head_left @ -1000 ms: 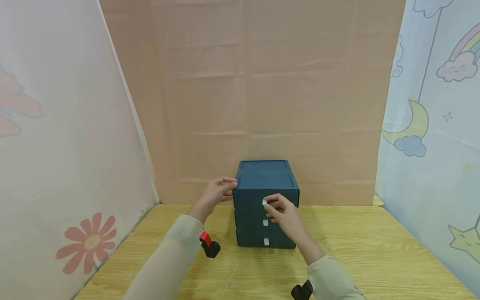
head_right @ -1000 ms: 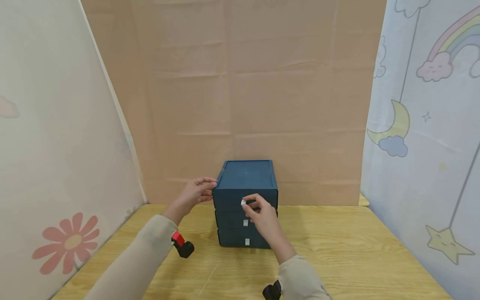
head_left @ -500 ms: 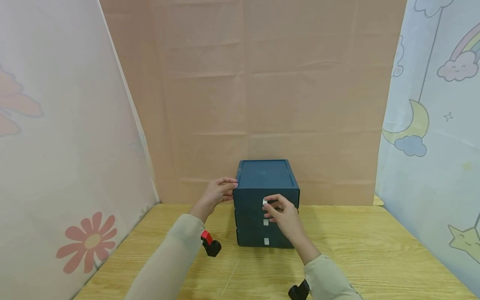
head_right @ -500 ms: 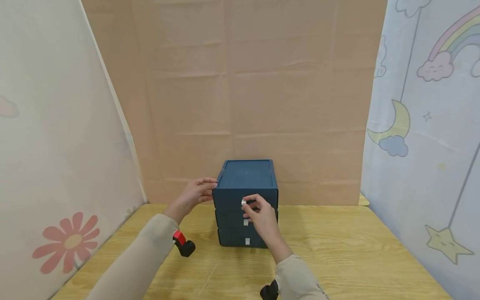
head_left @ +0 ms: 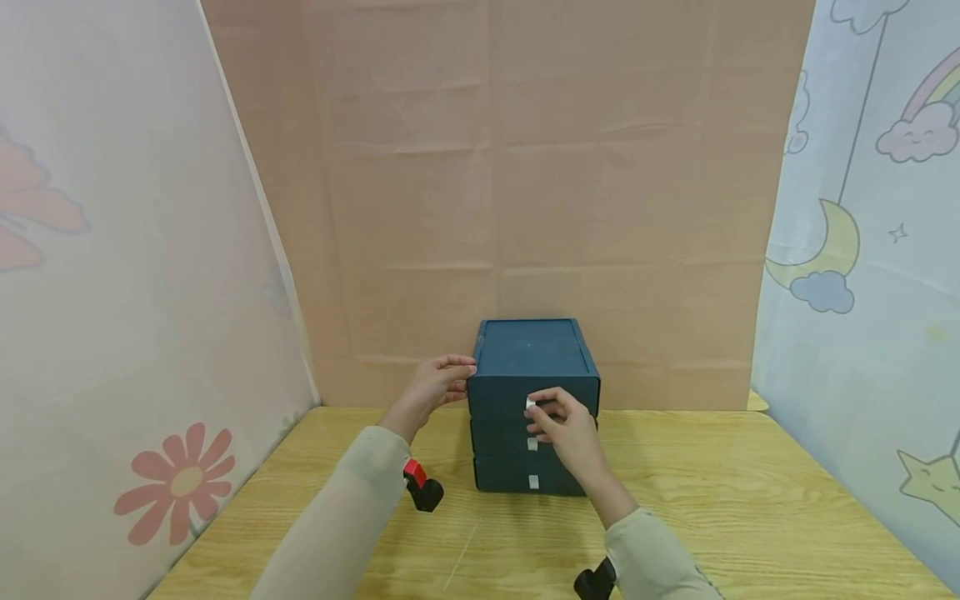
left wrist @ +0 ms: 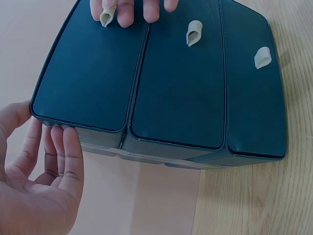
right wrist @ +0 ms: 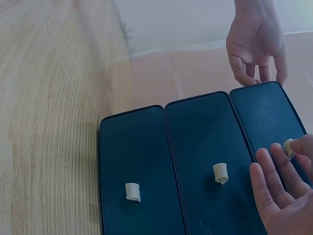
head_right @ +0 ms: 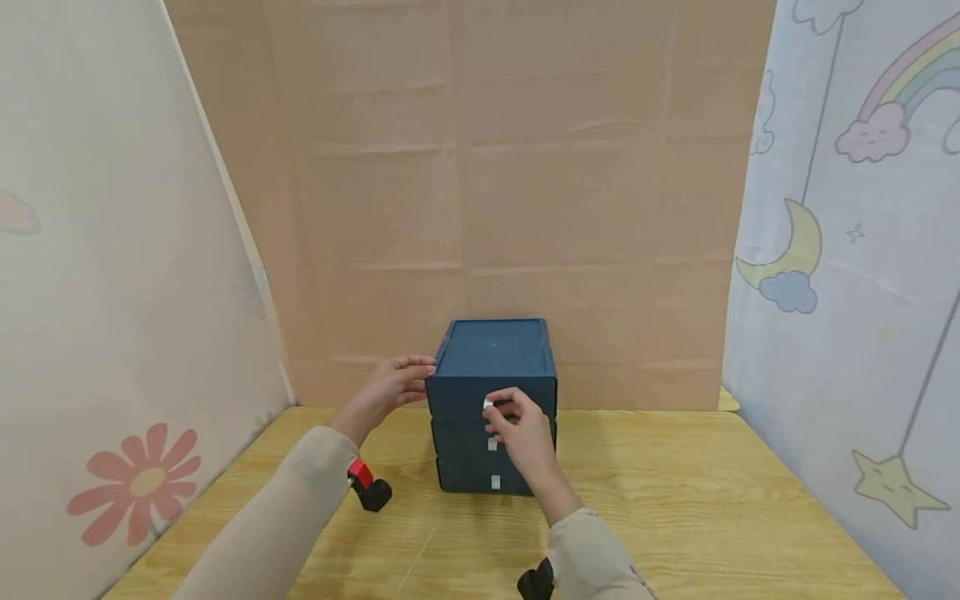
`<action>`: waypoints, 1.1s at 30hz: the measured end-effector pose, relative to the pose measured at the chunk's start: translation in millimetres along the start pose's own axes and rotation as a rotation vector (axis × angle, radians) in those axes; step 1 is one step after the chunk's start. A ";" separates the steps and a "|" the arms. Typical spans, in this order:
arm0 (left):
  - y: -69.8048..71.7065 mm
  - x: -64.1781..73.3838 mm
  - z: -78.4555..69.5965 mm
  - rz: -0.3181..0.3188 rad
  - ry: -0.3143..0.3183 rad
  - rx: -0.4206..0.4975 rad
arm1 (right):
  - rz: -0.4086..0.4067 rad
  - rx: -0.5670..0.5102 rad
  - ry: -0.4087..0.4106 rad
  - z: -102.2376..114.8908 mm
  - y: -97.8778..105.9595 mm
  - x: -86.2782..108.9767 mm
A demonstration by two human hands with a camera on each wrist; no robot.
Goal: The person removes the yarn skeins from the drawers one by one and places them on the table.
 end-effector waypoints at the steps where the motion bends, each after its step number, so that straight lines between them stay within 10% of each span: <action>1: 0.0 0.0 0.1 -0.002 0.001 0.007 | 0.001 -0.002 0.001 0.2 -0.1 0.1; 33: -1.9 1.6 -0.1 0.015 0.042 0.015 | 0.013 -0.136 -0.021 -3.9 -1.5 0.3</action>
Point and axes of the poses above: each hand's wrist, its own x-axis away from the middle knuckle, its own y-axis out of the back of the hand, z = x × y, the point moved 10 cm from there along -x, towards the middle knuckle, and after that the axes turned 10 degrees about x, right-handed, at the moved point
